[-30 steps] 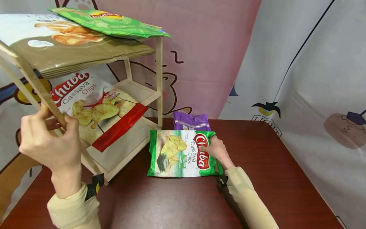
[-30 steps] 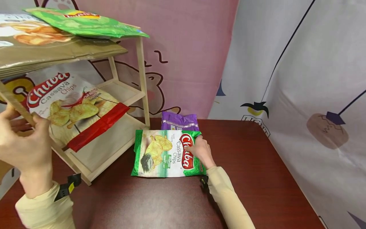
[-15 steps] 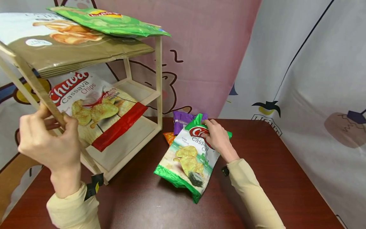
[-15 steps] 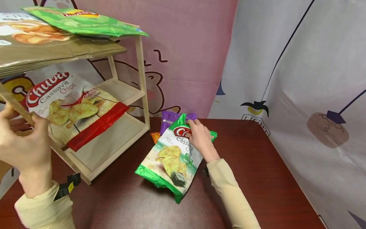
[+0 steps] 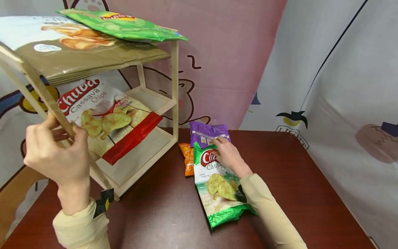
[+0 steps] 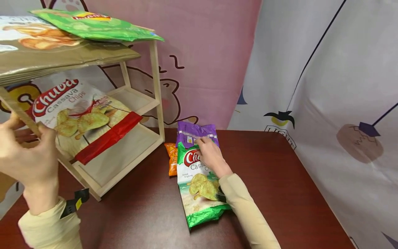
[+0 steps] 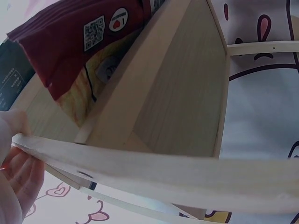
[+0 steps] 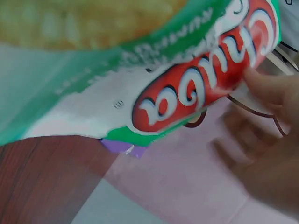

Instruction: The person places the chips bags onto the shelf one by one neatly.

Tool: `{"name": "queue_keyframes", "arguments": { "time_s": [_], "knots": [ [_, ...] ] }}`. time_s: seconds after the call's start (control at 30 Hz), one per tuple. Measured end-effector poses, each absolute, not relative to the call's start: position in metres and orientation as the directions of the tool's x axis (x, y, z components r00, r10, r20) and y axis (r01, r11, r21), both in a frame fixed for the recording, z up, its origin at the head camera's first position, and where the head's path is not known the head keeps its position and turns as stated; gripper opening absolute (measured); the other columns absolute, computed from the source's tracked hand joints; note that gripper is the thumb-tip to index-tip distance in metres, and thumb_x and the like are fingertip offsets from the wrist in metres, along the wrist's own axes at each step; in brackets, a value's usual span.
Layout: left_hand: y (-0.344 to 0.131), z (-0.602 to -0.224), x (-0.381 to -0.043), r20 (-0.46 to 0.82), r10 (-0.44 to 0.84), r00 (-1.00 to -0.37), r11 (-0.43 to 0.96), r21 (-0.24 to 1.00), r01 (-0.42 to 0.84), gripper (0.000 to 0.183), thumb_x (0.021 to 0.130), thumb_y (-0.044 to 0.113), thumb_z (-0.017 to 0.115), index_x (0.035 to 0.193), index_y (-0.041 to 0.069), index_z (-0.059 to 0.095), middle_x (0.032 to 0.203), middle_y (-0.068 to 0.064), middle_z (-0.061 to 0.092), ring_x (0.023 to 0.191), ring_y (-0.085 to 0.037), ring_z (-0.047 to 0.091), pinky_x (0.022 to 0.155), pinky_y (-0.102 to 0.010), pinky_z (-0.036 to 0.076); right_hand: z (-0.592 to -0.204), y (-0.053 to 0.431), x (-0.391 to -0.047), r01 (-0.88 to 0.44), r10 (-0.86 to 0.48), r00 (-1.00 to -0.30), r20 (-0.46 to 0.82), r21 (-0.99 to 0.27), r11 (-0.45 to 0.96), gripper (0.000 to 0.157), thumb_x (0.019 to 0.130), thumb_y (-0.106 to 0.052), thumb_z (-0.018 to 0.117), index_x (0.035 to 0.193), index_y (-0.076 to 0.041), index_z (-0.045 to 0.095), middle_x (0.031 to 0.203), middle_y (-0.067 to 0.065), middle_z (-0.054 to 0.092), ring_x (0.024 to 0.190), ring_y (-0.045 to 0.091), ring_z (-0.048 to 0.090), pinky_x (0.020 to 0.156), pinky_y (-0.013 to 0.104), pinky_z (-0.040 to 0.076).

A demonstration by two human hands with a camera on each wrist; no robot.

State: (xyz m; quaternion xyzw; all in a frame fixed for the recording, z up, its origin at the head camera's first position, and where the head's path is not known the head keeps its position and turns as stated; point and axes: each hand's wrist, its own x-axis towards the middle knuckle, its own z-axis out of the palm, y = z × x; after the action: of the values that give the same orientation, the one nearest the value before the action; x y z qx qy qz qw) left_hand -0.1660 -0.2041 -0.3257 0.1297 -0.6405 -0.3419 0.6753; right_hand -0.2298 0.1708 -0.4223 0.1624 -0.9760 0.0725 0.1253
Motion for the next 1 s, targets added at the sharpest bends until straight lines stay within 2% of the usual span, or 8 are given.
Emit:
{"name": "queue_keyframes", "arguments": {
  "time_s": [0.1,0.2,0.4,0.5,0.63,0.67,0.83,1.0],
  "knots": [
    [-0.203,-0.326,-0.166,0.776,-0.63,-0.045,0.734,0.613,0.291,0.027,0.075,0.011,0.059,0.098,0.004,0.071,0.085,-0.024,0.066,0.072,-0.041,0.061,0.076,-0.011,0.036,-0.42,0.18,-0.224,-0.085,-0.073,-0.994,0.079,-0.158,0.984,0.063,0.088,-0.033,0.064,0.135,0.004,0.043,0.128,0.026,0.05,0.111,0.043,0.054,0.085,0.052,0.049],
    [-0.202,-0.325,-0.166,0.775,-0.631,-0.037,0.735,0.612,0.292,0.027,0.075,0.011,0.059,0.098,0.003,0.071,0.085,-0.024,0.065,0.071,-0.042,0.058,0.076,-0.006,0.03,-0.419,0.192,-0.215,0.112,0.089,-0.986,-0.143,-0.158,0.981,0.082,0.085,-0.049,0.062,0.135,0.011,0.036,0.129,0.031,0.048,0.111,0.046,0.054,0.087,0.055,0.047],
    [-0.201,-0.325,-0.166,0.769,-0.637,-0.045,0.727,0.619,0.298,0.027,0.074,0.01,0.059,0.097,0.004,0.071,0.085,-0.024,0.066,0.072,-0.041,0.06,0.077,-0.007,0.035,-0.423,0.21,-0.202,0.163,0.079,-0.915,-0.396,-0.182,0.97,0.089,0.077,-0.059,0.065,0.126,0.013,0.047,0.114,0.024,0.059,0.092,0.029,0.06,0.08,0.045,0.052],
    [-0.201,-0.325,-0.167,0.767,-0.64,-0.051,0.723,0.623,0.3,0.027,0.074,0.01,0.06,0.098,0.004,0.072,0.085,-0.024,0.066,0.073,-0.041,0.061,0.077,-0.015,0.041,-0.43,0.212,-0.2,0.163,0.051,-0.908,-0.415,-0.239,0.957,0.078,0.074,-0.053,0.072,0.12,0.008,0.052,0.109,0.018,0.061,0.089,0.023,0.059,0.077,0.042,0.052],
    [-0.202,-0.326,-0.167,0.77,-0.636,-0.045,0.727,0.617,0.302,0.027,0.074,0.01,0.06,0.098,0.004,0.071,0.085,-0.025,0.065,0.074,-0.041,0.059,0.075,-0.016,0.038,-0.444,0.21,-0.201,0.187,0.066,-0.934,-0.352,-0.322,0.928,0.054,0.071,-0.034,0.079,0.103,0.003,0.058,0.093,0.013,0.061,0.076,0.021,0.055,0.065,0.034,0.048],
    [-0.202,-0.326,-0.167,0.772,-0.635,-0.044,0.727,0.616,0.303,0.027,0.075,0.011,0.06,0.098,0.004,0.072,0.085,-0.025,0.065,0.073,-0.042,0.058,0.077,-0.012,0.034,-0.447,0.21,-0.201,0.195,0.074,-0.94,-0.333,-0.346,0.918,0.05,0.07,-0.031,0.079,0.1,0.003,0.058,0.09,0.013,0.061,0.074,0.021,0.054,0.064,0.033,0.046],
    [-0.202,-0.325,-0.167,0.772,-0.634,-0.045,0.726,0.614,0.309,0.027,0.075,0.011,0.06,0.098,0.004,0.072,0.084,-0.025,0.065,0.073,-0.041,0.059,0.077,-0.009,0.033,-0.459,0.214,-0.202,0.253,0.089,-0.944,-0.319,-0.52,0.816,0.053,0.075,-0.025,0.076,0.113,0.005,0.056,0.104,0.017,0.061,0.083,0.023,0.056,0.072,0.037,0.049],
    [-0.202,-0.326,-0.167,0.774,-0.633,-0.036,0.73,0.612,0.304,0.027,0.074,0.01,0.06,0.098,0.003,0.072,0.084,-0.026,0.064,0.073,-0.042,0.058,0.075,-0.013,0.033,-0.455,0.219,-0.206,0.144,-0.071,-0.968,-0.241,-0.763,0.63,0.049,0.082,-0.012,0.068,0.126,0.005,0.052,0.111,0.019,0.063,0.09,0.021,0.061,0.081,0.037,0.051]
  ]
}}
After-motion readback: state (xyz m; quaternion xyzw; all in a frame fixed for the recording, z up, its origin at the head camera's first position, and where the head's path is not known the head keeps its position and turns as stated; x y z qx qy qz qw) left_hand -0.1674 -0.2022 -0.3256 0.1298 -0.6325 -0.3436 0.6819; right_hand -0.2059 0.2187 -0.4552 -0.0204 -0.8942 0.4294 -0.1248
